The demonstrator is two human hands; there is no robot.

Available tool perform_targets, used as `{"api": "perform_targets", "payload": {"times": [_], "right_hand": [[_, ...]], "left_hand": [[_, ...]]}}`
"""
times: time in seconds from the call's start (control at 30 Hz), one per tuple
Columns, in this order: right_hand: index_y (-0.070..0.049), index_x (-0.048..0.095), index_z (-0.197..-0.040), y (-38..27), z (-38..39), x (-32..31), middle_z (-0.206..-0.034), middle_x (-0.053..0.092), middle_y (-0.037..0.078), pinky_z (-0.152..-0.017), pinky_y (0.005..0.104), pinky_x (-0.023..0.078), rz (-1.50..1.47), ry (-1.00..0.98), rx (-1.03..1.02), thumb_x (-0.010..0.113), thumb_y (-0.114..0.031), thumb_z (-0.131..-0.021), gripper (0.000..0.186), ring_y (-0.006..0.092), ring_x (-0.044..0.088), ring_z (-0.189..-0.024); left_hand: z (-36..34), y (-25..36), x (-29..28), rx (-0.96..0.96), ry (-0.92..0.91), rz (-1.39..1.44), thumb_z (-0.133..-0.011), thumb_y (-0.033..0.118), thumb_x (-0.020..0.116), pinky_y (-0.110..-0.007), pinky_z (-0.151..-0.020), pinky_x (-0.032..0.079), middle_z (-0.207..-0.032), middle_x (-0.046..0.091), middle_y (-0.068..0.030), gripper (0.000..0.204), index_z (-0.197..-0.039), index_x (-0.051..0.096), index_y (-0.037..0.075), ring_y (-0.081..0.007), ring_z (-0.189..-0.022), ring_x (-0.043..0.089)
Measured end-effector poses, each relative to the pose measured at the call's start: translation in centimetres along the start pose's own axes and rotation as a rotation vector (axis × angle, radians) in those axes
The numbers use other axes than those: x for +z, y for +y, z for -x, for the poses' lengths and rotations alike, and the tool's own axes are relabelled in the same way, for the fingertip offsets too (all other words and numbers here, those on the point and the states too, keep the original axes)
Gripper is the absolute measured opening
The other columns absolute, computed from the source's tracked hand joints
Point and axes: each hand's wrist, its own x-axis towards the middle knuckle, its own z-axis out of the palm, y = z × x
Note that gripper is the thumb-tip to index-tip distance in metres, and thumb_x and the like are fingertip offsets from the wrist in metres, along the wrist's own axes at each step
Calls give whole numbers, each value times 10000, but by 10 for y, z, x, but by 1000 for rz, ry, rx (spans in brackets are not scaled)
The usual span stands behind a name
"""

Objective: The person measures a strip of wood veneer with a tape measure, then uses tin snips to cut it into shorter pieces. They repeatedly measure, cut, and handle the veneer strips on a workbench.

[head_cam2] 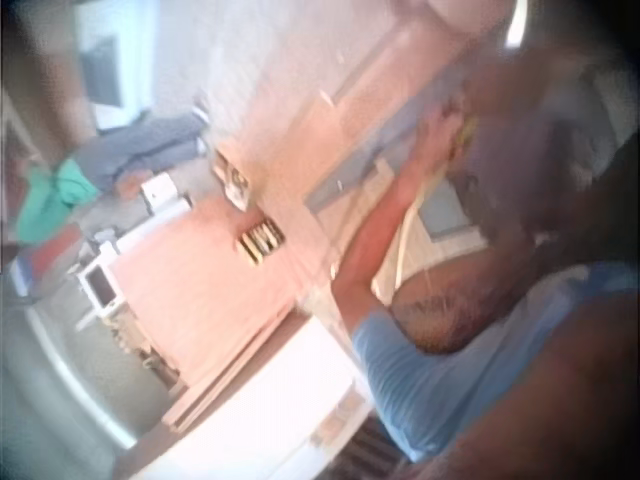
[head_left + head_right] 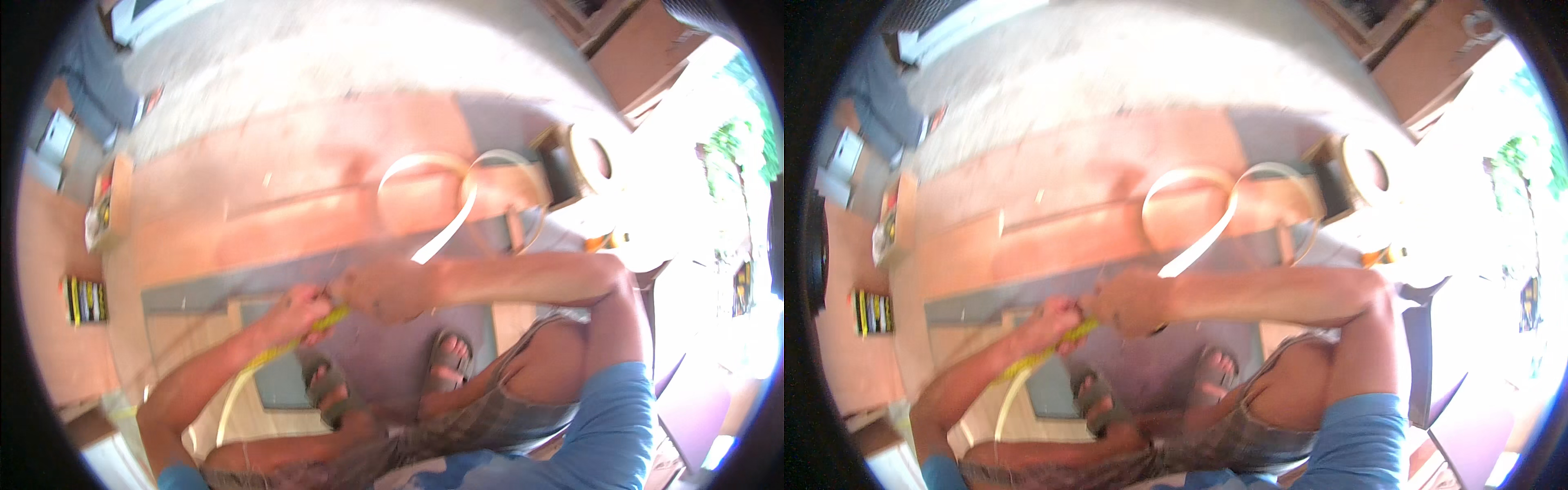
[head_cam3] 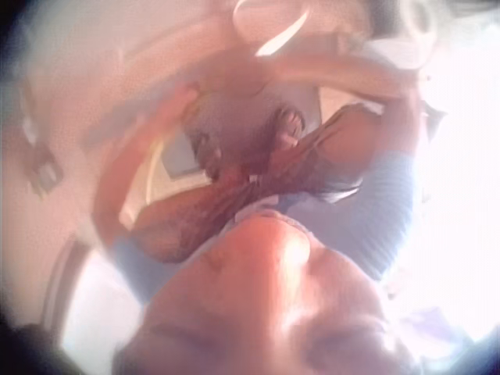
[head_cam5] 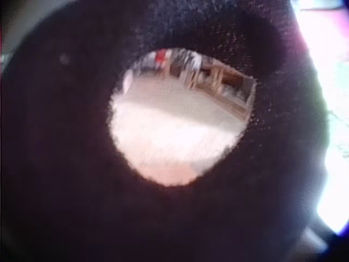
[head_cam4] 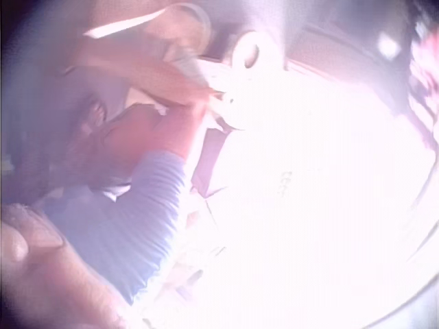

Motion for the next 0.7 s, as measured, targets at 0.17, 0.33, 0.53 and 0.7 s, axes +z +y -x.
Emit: {"api": "perform_targets", "payload": {"times": [0.17,0.33,0.53,0.7], "right_hand": [[-20,514,-1078,2,0,25,-1134,506,209,-652,527,520,-39,133,126,571,-147,-914,215,406,648,-751],[-48,554,-1151,15,0,36,-1169,485,182,-818,458,544,245,206,57,582,-188,-918,273,356,619,-1008],[-11,638,-1067,11,27,10,-1219,502,206,-881,470,549,137,216,188,644,-113,-849,241,378,626,-1018],[18,502,-1295,6,92,-4,-1146,642,243,-889,412,538,-261,-509,307,571,-215,-958,416,333,663,-993]], "left_hand": [[-19,-9,-13,-128,-42,223,-924,187,559,-309,-394,381,-686,600,-114,156,-917,590,35,-139,-467,512],[-31,-15,-20,-94,15,63,-944,180,505,-315,-478,470,-763,646,-129,199,-950,575,-7,-169,-542,589],[-32,-5,-33,23,90,-93,-949,130,485,-367,-552,573,-773,680,-154,188,-866,568,-17,-226,-613,687],[-38,-9,-52,-17,80,-111,-950,133,496,-339,-512,527,-791,686,-139,166,-893,567,-6,-183,-562,640]]}}
